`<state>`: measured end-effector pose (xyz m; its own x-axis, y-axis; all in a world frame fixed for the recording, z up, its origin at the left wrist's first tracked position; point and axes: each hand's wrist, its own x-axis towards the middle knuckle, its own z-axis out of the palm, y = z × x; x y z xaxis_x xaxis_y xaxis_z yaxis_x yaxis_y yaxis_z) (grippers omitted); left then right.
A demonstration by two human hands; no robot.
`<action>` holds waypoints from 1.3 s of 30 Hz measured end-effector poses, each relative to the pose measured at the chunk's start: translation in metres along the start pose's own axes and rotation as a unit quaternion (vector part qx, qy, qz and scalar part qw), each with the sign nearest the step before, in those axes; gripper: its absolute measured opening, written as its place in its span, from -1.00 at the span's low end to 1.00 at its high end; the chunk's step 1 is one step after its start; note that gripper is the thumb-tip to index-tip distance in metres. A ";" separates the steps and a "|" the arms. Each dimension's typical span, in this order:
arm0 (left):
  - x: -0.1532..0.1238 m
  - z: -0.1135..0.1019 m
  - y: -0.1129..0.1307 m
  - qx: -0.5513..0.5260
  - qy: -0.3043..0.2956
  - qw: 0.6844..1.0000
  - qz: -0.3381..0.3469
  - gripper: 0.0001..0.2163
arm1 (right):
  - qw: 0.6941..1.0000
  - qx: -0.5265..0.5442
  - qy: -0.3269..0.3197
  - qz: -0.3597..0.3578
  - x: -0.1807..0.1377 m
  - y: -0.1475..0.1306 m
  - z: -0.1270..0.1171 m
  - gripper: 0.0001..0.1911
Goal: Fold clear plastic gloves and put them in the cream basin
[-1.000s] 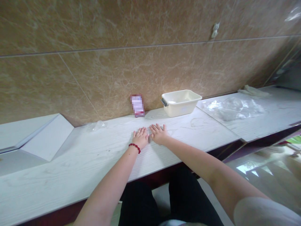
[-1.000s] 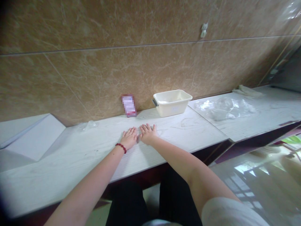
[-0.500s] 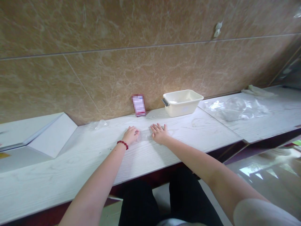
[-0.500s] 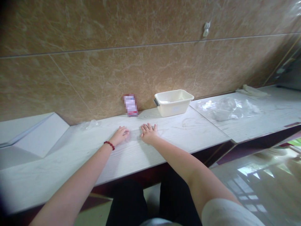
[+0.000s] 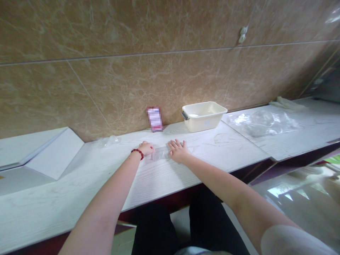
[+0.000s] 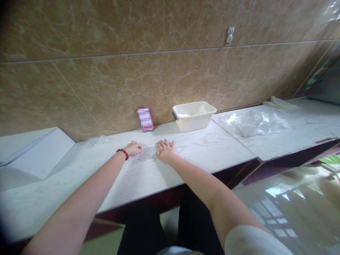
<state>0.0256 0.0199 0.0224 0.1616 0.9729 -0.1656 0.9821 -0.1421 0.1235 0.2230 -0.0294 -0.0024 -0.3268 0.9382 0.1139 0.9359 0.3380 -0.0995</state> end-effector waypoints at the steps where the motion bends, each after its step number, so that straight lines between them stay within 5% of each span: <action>1: 0.000 -0.002 0.000 -0.001 -0.005 1.000 0.003 -0.82 | 1.000 -0.001 0.001 0.000 0.000 0.000 0.000 -0.44; 14: 0.001 -0.002 -0.002 -0.085 -0.028 0.995 0.035 -0.65 | 1.000 0.000 -0.022 -0.003 0.000 0.000 -0.004 -0.43; 21: 0.004 -0.007 -0.003 -0.096 -0.052 0.993 0.042 -0.89 | 1.000 0.002 -0.019 -0.002 -0.002 0.000 -0.005 -0.44; 32: -0.004 -0.001 0.017 -0.163 0.055 0.985 -0.019 -0.79 | 1.000 0.024 0.008 -0.007 -0.001 0.001 -0.002 -0.46; 39: -0.021 -0.024 0.030 -0.149 0.164 0.974 0.046 -0.77 | 0.970 0.218 0.078 0.074 0.005 0.015 -0.010 -0.56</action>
<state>0.0492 -0.0007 0.0530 0.1607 0.9714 0.1748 0.8853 -0.2202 0.4095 0.2361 -0.0202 0.0063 -0.1378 0.9678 0.2104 0.8154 0.2315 -0.5305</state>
